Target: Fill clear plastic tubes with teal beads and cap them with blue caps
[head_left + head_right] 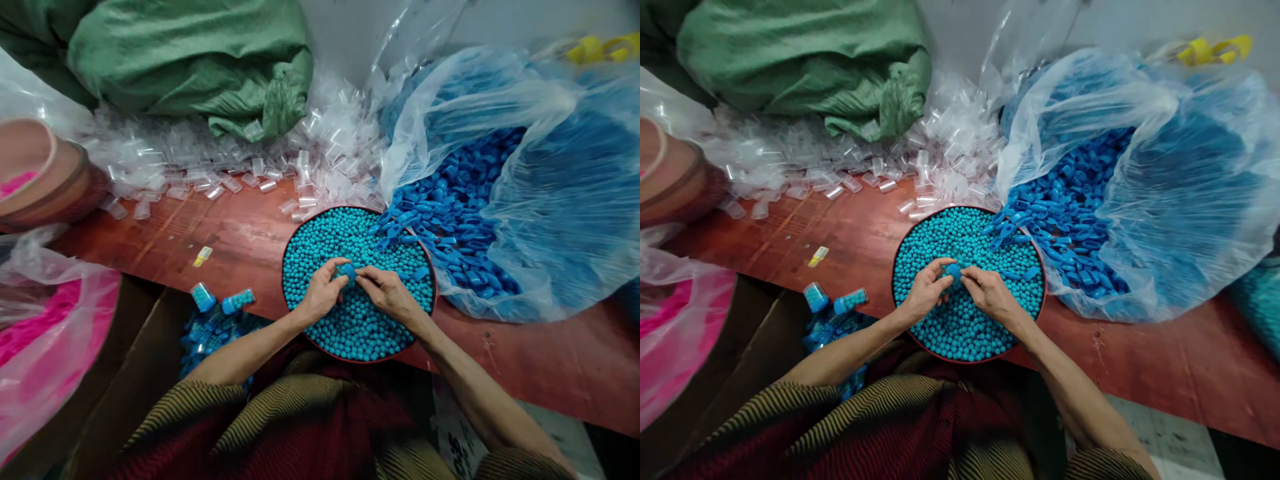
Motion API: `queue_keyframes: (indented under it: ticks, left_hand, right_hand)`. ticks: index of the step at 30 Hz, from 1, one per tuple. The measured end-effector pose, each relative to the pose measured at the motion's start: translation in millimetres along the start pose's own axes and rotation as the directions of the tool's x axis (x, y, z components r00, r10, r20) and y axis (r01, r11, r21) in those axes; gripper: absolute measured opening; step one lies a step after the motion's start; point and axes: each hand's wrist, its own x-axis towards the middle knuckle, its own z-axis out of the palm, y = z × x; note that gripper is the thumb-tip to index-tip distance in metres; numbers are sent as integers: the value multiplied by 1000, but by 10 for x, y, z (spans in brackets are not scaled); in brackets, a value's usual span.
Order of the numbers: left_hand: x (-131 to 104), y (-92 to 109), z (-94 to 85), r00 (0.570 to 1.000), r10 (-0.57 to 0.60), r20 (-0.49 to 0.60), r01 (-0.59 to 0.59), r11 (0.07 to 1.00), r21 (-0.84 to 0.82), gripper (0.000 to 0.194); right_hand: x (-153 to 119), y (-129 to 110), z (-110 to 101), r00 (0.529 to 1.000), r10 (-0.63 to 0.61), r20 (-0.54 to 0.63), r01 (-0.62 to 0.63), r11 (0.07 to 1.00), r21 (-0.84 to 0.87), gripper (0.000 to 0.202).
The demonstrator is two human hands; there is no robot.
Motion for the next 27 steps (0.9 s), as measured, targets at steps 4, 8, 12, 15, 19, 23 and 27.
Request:
queue_keyframes:
  ticks: [4, 8, 12, 15, 19, 23, 27]
  left_hand:
    - [34, 35, -87, 996, -10, 90, 12, 1000, -25, 40]
    - [11, 54, -115, 984, -19, 177, 14, 999, 30, 37]
    - [-36, 31, -68, 988, -22, 153, 22, 1000, 2, 31]
    - [-31, 27, -65, 992, -31, 121, 34, 999, -25, 34]
    - [-10, 33, -82, 994, -35, 108, 41, 998, -47, 39]
    - [-29, 59, -54, 998, 7, 64, -3, 998, -70, 52]
    - [-58, 125, -20, 984, 157, 85, -156, 988, -19, 46]
  right_hand:
    - [41, 30, -107, 993, 90, 80, -107, 963, 246, 26]
    - [121, 36, -151, 955, 294, 26, -265, 816, 513, 30]
    - [170, 4, -85, 924, 347, -158, -227, 834, 503, 29]
    - [154, -25, -46, 966, 210, -152, -151, 932, 328, 25]
    - [69, -43, 32, 993, 88, -83, -74, 985, 155, 35]
    - [-14, -98, 152, 999, -21, -30, 17, 992, -122, 75]
    - [-27, -175, 219, 997, -81, -17, 71, 945, -320, 94]
